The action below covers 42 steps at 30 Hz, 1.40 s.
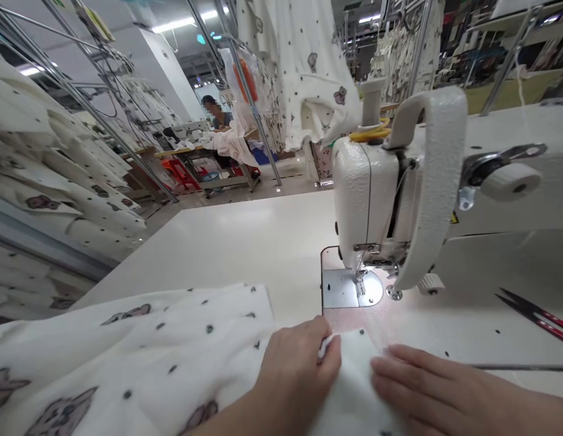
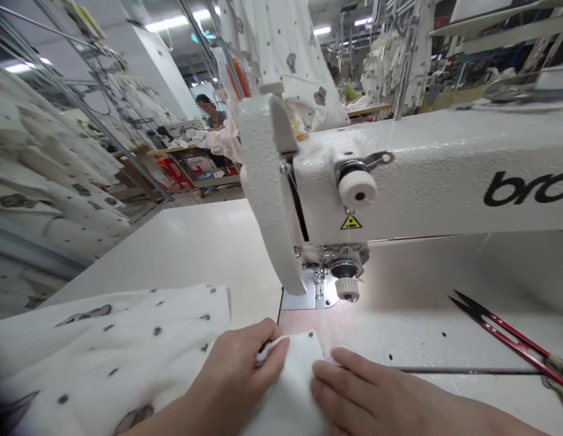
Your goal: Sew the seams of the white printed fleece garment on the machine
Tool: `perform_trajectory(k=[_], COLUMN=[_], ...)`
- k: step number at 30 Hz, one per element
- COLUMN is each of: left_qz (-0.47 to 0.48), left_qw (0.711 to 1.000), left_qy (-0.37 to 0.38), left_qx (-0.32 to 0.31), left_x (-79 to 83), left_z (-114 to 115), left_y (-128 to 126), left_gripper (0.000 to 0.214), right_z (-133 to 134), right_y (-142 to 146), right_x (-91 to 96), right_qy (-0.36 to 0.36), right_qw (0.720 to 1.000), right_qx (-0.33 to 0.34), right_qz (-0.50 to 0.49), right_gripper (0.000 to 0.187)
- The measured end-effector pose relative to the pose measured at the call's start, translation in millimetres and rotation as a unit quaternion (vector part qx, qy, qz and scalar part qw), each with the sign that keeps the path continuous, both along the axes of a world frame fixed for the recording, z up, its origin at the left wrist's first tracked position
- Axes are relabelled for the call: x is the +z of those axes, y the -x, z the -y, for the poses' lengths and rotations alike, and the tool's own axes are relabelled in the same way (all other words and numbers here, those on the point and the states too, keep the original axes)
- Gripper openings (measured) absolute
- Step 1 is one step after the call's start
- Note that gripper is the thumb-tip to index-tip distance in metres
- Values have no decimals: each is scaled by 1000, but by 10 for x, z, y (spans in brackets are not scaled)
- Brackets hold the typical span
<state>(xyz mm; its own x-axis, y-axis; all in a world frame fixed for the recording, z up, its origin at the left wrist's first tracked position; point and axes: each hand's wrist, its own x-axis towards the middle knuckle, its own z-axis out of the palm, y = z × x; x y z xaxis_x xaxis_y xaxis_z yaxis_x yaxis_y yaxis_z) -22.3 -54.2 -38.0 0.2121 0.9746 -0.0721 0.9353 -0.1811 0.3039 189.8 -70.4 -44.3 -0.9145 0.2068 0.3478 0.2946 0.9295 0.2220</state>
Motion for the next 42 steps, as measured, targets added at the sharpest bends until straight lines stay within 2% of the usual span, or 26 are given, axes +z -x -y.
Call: perform_trajectory(k=[3, 8, 11, 14, 17, 20, 23, 26, 29, 32, 34, 36, 42], left_qz=[-14, -32, -32, -21, 12, 66, 91, 88, 50, 39, 60, 83, 62], left_qw=[999, 986, 944, 896, 876, 869, 878, 885, 897, 895, 877, 851, 790], left_qy=[-43, -149, -290, -353, -369, -360, -311, -263, -203, -190, -217, -251, -350], left_qx=[-22, -72, -151, -270, -310, -332, -352, -373, -389, -402, -425, -454, -499], left_x=[-50, -88, -73, -148, -321, -413, -308, -87, 87, 124, 82, 11, -209], left_z=[13, 38, 66, 137, 179, 96, -94, -283, -407, -503, -581, -666, -792], left_y=[4, -3, 10, 60, 126, 166, 161, 134, 117, 113, 113, 115, 129], left_gripper=[21, 14, 15, 26, 39, 39, 30, 28, 28, 26, 24, 23, 16], right_z=[-28, -176, -247, -267, -270, -289, -336, -407, -488, -548, -562, -563, -571], right_y=[15, 8, 42, 84, 93, 62, 17, -1, 34, 107, 148, 169, 198], right_x=[-5, -10, -160, -268, -180, 65, 283, 334, 182, -88, -247, -353, -503], right_qy=[9, 21, 70, 106, 94, 104, 109, 90, 63, 17, 14, 12, -43], right_qw=[1000, 998, 987, 974, 974, 987, 991, 990, 986, 960, 952, 955, 943], right_qx=[-13, 34, 65, 77, 65, 42, -5, -46, -52, -50, -64, -86, -103], right_qz=[-17, -50, -131, -187, -196, -115, -79, -95, -144, -273, -300, -283, -315], right_gripper=[51, 50, 36, 31, 36, 38, 30, 25, 25, 27, 26, 24, 17])
